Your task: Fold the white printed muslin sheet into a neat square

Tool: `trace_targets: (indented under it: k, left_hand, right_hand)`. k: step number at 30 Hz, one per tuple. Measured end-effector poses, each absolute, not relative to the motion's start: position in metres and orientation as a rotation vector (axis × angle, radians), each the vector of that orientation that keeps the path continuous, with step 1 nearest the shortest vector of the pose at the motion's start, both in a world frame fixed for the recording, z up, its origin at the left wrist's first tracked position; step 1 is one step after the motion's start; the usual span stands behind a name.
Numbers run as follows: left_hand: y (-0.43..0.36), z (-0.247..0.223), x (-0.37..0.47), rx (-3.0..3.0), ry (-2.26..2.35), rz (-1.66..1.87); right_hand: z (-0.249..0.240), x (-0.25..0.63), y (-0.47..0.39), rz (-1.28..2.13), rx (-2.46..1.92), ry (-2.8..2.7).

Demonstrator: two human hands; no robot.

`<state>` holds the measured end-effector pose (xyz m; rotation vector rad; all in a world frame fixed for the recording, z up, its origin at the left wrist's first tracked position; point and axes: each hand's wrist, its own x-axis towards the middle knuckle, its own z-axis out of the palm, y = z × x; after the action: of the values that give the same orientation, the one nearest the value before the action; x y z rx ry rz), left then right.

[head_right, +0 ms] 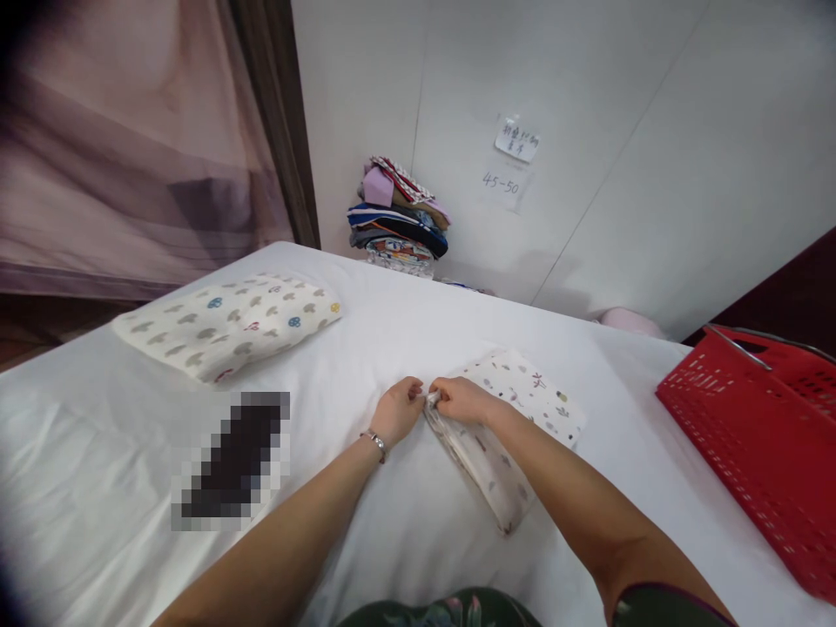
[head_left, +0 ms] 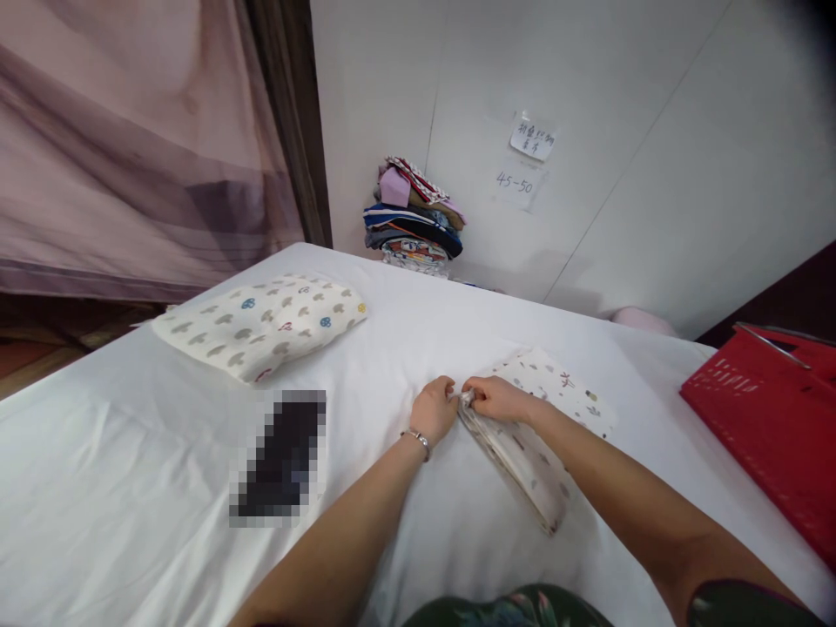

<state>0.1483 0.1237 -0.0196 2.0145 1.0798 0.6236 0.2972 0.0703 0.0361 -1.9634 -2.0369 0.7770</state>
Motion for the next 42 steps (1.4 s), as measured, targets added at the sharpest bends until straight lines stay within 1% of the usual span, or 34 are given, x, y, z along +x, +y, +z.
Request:
trace_targets:
  k: [6,10,18,24,30,34,39,42]
  left_hand:
    - [0.119,-0.014,0.147,2.202,1.090,0.572]
    - [0.119,-0.013,0.147,2.136,1.096,0.561]
    - [0.119,-0.013,0.149,2.035,1.087,0.558]
    - [0.118,-0.009,0.148,1.988,1.040,0.576]
    - [0.117,0.000,0.148,1.873,1.041,0.449]
    - [0.118,-0.005,0.149,1.937,1.057,0.484]
    - [0.118,-0.010,0.151,2.030,1.096,0.517]
    - [0.117,-0.009,0.151,2.078,1.094,0.521]
  right_hand:
    - [0.031,0.300,0.060,0.827,-1.873,-1.963]
    - [0.032,0.302,0.061,0.898,-1.872,-1.956]
    - [0.042,0.299,0.069,0.925,-1.922,-2.015]
    - [0.040,0.293,0.075,0.823,-1.982,-2.066]
    - [0.035,0.294,0.073,0.696,-1.956,-2.097]
    - [0.027,0.292,0.066,0.602,-1.889,-2.057]
    - [0.016,0.305,0.051,0.598,-1.802,-1.914]
    - [0.019,0.341,0.050,0.375,-1.918,-1.739]
